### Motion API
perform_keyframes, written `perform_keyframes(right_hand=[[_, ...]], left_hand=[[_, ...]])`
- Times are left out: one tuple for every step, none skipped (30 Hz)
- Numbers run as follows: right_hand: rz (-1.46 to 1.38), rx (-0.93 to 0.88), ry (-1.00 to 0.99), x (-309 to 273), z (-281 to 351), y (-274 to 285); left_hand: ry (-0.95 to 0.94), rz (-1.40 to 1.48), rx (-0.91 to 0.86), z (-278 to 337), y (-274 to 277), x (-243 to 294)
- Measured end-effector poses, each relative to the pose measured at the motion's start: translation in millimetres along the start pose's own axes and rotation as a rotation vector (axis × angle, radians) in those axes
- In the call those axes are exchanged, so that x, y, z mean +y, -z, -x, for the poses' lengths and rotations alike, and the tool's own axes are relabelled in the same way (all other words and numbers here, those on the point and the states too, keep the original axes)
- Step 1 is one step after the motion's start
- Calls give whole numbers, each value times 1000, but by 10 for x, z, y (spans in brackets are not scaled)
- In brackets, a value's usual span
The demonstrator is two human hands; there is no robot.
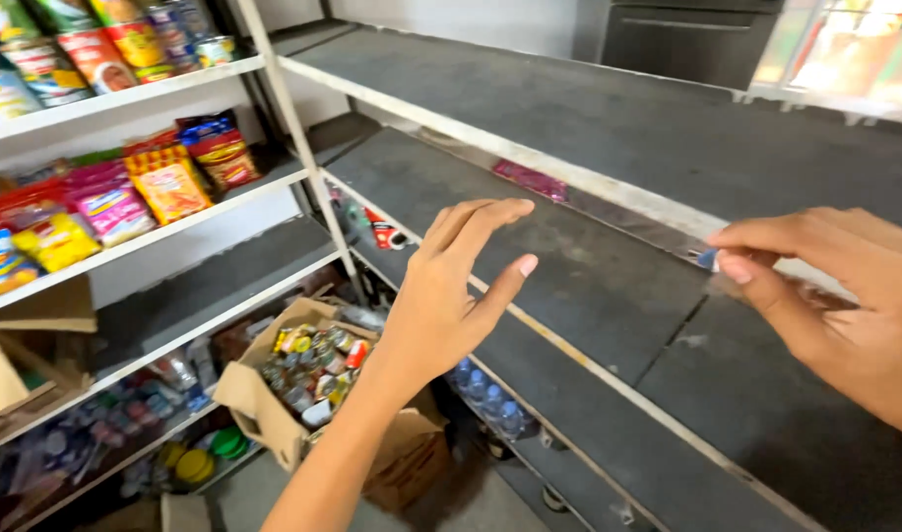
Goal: Stocking canned goods from a cardboard box onto a metal shelf.
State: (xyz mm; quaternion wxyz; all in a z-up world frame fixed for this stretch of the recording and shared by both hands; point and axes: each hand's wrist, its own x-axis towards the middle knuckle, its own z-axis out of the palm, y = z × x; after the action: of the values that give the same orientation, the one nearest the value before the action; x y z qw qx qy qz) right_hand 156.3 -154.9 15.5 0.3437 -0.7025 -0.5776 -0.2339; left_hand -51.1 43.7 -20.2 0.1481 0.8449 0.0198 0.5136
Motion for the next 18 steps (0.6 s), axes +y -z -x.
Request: perform_keyframes(right_hand=[[-24,-13,14,-117,-51,-144],[-91,17,57,-232,-95,-285],[-154,51,95,-359,-118,-425],[-174,40,104,-401,-122,-622],[-252,21,148,-436,-139,-813],[-330,2,192,-472,-154,-1003],[-348,-10,201,-592,-178,-1158],[-389,-38,185,-715,-198,-1312],[-427,-64,171,-841,-228,-1467],[-443,-75,182,-946,-248,-1632],[-507,-94,193,-1038,-258,-1788],[-572,-114,203,-1132,-268,-1943],[-586,-134,209,-1231,-289,-2094],[-631,-160,178,-1332,-310,-2246],[-674,-184,146,-1423,-325,-2392],[-686,-201,151,-1493,-319,-2546],[-700,-245,125,-1557,-336,-2699],[-714,-290,100,-1617,-353,-2852]], left_hand=[[20,-23,2,94,107,-86],[69,-29,11,191,211,-166],[113,-30,19,299,312,-252],[129,-48,21,411,422,-334],[144,-62,26,502,522,-421],[158,-76,31,592,622,-506],[175,-92,35,700,706,-562],[247,-97,41,811,791,-616],[317,-102,48,912,877,-679],[330,-118,55,1016,949,-760],[353,-119,73,1121,1005,-830],[375,-121,91,1224,1061,-900],[396,-132,96,1323,1122,-964],[424,-137,101,1420,1183,-1029],[448,-140,105,1512,1232,-1093],[467,-150,111,1619,1283,-1151],[509,-209,83,1705,1332,-1225],[551,-266,54,1788,1375,-1300]])
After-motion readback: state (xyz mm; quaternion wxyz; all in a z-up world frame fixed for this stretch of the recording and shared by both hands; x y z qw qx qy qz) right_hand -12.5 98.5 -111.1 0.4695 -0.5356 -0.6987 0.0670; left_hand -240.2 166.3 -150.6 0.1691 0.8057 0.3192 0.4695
